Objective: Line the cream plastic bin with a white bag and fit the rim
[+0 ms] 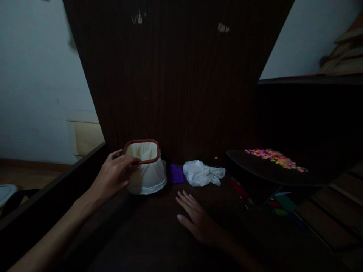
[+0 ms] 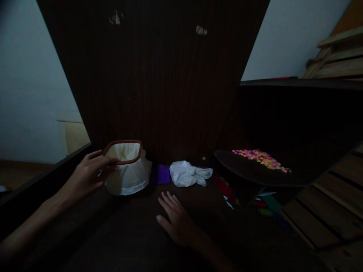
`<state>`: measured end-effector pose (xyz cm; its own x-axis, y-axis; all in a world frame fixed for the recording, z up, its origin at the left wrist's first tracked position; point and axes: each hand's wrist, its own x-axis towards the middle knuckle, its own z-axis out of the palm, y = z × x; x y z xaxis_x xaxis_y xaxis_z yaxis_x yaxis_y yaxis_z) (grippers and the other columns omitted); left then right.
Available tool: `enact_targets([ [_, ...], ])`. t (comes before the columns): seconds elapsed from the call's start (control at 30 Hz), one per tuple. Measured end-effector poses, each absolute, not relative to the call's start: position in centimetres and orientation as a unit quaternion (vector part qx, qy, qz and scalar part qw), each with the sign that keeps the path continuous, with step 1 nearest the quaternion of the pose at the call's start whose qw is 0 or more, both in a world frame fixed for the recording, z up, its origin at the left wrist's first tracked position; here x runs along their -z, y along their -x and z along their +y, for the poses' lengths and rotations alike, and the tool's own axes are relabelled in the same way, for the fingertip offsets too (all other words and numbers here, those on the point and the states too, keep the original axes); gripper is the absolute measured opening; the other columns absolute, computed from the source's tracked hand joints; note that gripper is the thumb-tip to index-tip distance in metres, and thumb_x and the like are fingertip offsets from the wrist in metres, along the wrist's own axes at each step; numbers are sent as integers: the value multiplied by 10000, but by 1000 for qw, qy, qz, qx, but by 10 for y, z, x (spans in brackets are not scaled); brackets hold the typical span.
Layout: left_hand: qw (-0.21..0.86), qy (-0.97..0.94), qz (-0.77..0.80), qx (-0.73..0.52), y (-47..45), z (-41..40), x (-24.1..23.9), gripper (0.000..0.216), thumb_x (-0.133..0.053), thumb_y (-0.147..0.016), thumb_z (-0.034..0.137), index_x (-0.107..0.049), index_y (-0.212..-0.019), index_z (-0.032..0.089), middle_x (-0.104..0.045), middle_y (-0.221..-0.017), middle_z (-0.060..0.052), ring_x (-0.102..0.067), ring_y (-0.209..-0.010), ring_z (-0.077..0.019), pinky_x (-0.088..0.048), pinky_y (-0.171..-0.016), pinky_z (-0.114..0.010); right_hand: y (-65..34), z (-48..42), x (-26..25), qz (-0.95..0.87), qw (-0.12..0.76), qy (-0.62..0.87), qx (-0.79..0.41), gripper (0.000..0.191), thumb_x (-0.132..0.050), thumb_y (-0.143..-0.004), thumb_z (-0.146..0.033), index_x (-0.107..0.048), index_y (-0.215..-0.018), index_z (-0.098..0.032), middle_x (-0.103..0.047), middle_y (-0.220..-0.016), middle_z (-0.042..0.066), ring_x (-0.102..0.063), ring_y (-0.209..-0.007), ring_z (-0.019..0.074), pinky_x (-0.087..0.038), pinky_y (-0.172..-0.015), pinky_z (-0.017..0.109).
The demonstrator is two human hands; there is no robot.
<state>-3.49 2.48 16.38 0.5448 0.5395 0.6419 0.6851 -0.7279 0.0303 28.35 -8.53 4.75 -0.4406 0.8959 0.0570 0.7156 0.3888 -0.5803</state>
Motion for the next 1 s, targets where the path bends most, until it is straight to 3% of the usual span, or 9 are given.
enact_targets([
  [0.17, 114, 879, -288, 362, 15, -12, -175, 159, -530, -968, 209, -615, -1101, 227, -774, -958, -26, -747, -871, -215, -437, -1109, -538, -289, -75, -42, -687, 381, 505, -357, 663, -482, -1004, -584, -376, -1559, -238, -372, -1635, 157, -333, -1524, 293, -275, -1239, 574],
  [0.3, 95, 886, -248, 381, -4, -40, -180, 190, -531, -954, 124, -607, -1102, 216, -754, -895, 1, -731, -823, -181, -425, -1132, -510, -301, -60, -42, -668, 507, 429, -337, 800, -509, -946, -685, -234, -1591, -300, -332, -1645, 180, -340, -1520, 305, -309, -1224, 563],
  [0.4, 71, 897, -222, 376, -18, -54, -175, 199, -533, -952, 101, -592, -1115, 200, -744, -885, -7, -719, -804, -177, -420, -1133, -525, -303, -61, -58, -686, 529, 402, -297, 1027, -581, -849, -775, -98, -1617, -293, -186, -1699, 171, -208, -1568, 304, -215, -1263, 553],
  [0.5, 40, 910, -202, 360, -31, -64, -166, 229, -513, -960, 76, -568, -1151, 190, -730, -897, -19, -710, -833, -183, -394, -1160, -553, -293, -71, -78, -677, 527, 393, -331, 1348, -751, -625, -830, -44, -1625, -267, -88, -1717, 175, -103, -1584, 331, -133, -1273, 563],
  [0.6, -11, 921, -189, 340, -41, -72, -157, 270, -495, -958, 63, -550, -1190, 191, -718, -927, -26, -704, -876, -184, -347, -1213, -565, -279, -80, -91, -652, 510, 362, -430, 1549, -839, -524, -792, 125, -1616, -265, -92, -1709, 205, -202, -1565, 336, -229, -1251, 553],
  [0.7, -44, 928, -180, 322, -48, -76, -151, 291, -486, -951, 66, -548, -1204, 196, -720, -971, -42, -701, -934, -195, -339, -1233, -556, -270, -83, -91, -627, 518, 329, -479, 1568, -876, -562, -715, 223, -1591, -278, -170, -1693, 216, -330, -1520, 330, -332, -1208, 548],
  [0.87, -73, 935, -171, 303, -52, -77, -143, 410, -464, -896, 31, -547, -1255, 210, -734, -1034, -59, -700, -986, -219, -315, -1238, -581, -272, -79, -79, -631, 552, 345, -421, 1464, -902, -600, -607, 119, -1616, -348, -282, -1675, 145, -348, -1510, 340, -373, -1184, 551],
  [1.0, -102, 930, -177, 306, -53, -79, -147, 296, -437, -974, 63, -575, -1190, 210, -734, -1020, -51, -697, -961, -200, -344, -1215, -538, -274, -77, -78, -651, 535, 360, -401, 1456, -885, -613, -612, 121, -1619, -297, -240, -1683, 171, -312, -1528, 330, -339, -1209, 534],
])
